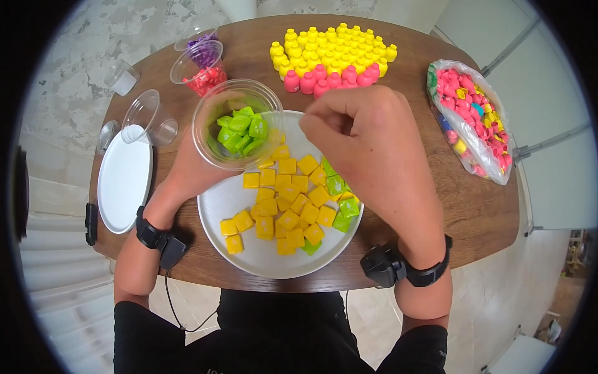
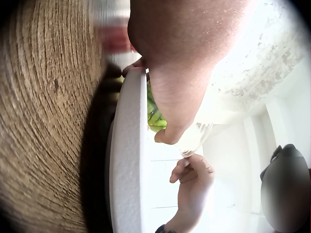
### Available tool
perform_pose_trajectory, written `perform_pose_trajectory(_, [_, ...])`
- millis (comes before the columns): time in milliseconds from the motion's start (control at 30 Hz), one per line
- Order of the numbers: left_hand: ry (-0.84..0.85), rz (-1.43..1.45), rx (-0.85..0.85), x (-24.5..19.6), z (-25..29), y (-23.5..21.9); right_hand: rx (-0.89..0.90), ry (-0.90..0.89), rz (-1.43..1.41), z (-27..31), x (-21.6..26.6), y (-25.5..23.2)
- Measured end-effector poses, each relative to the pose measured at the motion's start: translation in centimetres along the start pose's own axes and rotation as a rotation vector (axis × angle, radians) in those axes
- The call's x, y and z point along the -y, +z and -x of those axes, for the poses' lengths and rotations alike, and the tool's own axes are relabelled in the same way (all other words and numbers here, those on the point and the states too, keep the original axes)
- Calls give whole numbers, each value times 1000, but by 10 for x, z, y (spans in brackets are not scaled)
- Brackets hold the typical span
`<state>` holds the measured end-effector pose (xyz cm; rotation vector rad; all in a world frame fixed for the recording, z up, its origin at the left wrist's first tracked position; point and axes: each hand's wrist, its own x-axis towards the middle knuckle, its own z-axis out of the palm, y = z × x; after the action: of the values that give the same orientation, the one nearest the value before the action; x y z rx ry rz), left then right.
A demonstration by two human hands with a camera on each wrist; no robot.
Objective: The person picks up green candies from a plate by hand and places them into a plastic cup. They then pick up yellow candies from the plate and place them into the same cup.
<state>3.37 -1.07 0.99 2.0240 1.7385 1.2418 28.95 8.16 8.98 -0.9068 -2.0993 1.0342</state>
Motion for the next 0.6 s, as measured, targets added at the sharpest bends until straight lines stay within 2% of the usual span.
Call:
perform_pose_trajectory(67, [-51,31,25,-1,0,-1,151,-32,318,-1,-8,-6])
perform_pose_trajectory(100, [-52,31,27,-1,0,-1,151,-32,316,1,-7,-7])
perform_pose_trajectory(167, [-34,35,20,-1,0,-1,273,57,628,7,-2,-8])
perform_pose_trajectory(300, [-13,12,22,0,1,-2,317,48,650,10,-8,-4])
perform_pose_trajectory(367, [-55,43,47,0,1,-2,207,-96,619,13,-18,0])
perform_pose_trajectory(600, [-36,35,34,2,2,-1,149,-167,645,14,-23,7])
